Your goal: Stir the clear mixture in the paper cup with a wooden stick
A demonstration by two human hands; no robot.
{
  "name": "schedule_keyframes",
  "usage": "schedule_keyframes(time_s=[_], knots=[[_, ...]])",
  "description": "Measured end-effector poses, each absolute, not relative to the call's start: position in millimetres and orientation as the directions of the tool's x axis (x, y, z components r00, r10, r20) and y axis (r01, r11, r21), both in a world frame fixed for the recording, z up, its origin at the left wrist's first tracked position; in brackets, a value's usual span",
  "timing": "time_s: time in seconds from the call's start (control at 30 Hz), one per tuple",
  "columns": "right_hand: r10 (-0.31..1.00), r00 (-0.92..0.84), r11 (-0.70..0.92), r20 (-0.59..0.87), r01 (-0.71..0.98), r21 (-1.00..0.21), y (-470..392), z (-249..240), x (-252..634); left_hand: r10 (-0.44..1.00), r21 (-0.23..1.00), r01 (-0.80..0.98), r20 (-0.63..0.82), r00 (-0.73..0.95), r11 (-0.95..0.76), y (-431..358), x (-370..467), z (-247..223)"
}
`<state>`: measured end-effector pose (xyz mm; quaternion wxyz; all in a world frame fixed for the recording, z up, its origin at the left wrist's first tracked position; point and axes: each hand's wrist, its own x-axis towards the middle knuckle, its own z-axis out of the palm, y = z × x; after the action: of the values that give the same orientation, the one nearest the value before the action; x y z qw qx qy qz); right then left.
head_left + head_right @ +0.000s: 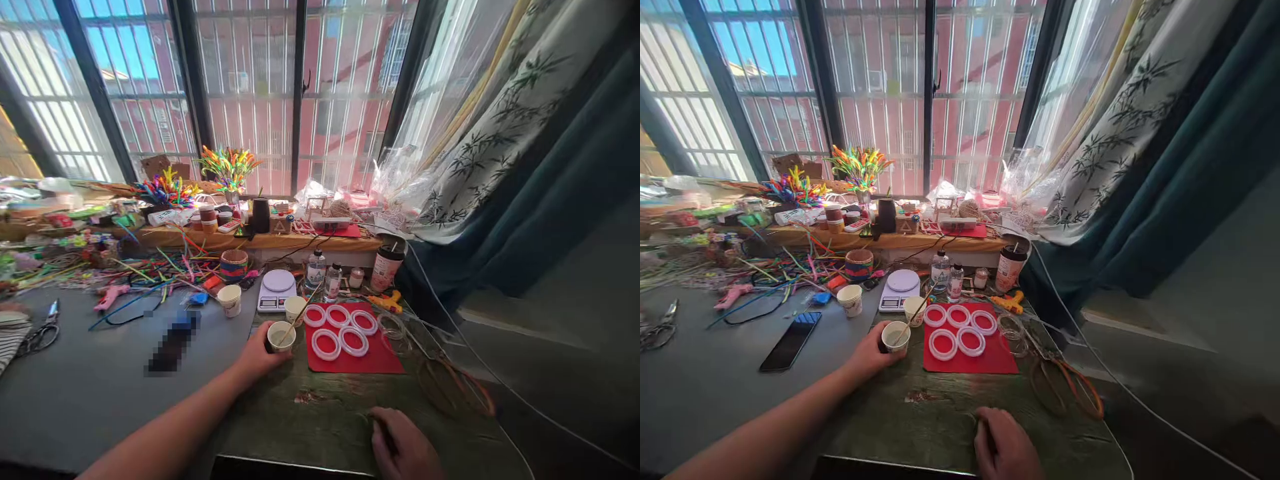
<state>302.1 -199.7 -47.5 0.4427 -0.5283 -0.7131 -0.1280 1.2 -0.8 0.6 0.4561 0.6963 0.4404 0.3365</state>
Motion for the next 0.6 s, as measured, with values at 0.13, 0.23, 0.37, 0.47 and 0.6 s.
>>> schedule_keyframes(time_s=[0.13, 0.23, 0.37, 0.47, 0.6], knots=[[0.679, 0.017, 0.335, 0.734, 0.883, -0.33, -200.4, -49.2, 303.0, 0.844, 0.932, 0.284, 0.041, 0.535, -0.226, -0.6, 10.7, 5.3], [0.695, 0.029, 0.303, 0.719, 0.894, -0.329, -200.1, -48.9, 300.6, 0.782, 0.93, 0.263, 0.04, 0.622, -0.257, 2.1, 24.2, 9.6], [0.688, 0.003, 0.298, 0.726, 0.91, -0.287, -196.8, -49.7, 298.3, 0.718, 0.935, 0.24, 0.023, 0.695, -0.263, 2.9, 35.0, 13.8], [0.691, -0.02, 0.298, 0.723, 0.919, -0.259, -195.3, -53.1, 298.8, 0.663, 0.92, 0.265, -0.009, 0.749, -0.288, 1.5, 29.8, 18.7], [0.71, -0.033, 0.289, 0.703, 0.925, -0.248, -196.6, -60.1, 301.1, 0.582, 0.873, 0.347, -0.092, 0.808, -0.342, 5.1, 13.6, 27.8]])
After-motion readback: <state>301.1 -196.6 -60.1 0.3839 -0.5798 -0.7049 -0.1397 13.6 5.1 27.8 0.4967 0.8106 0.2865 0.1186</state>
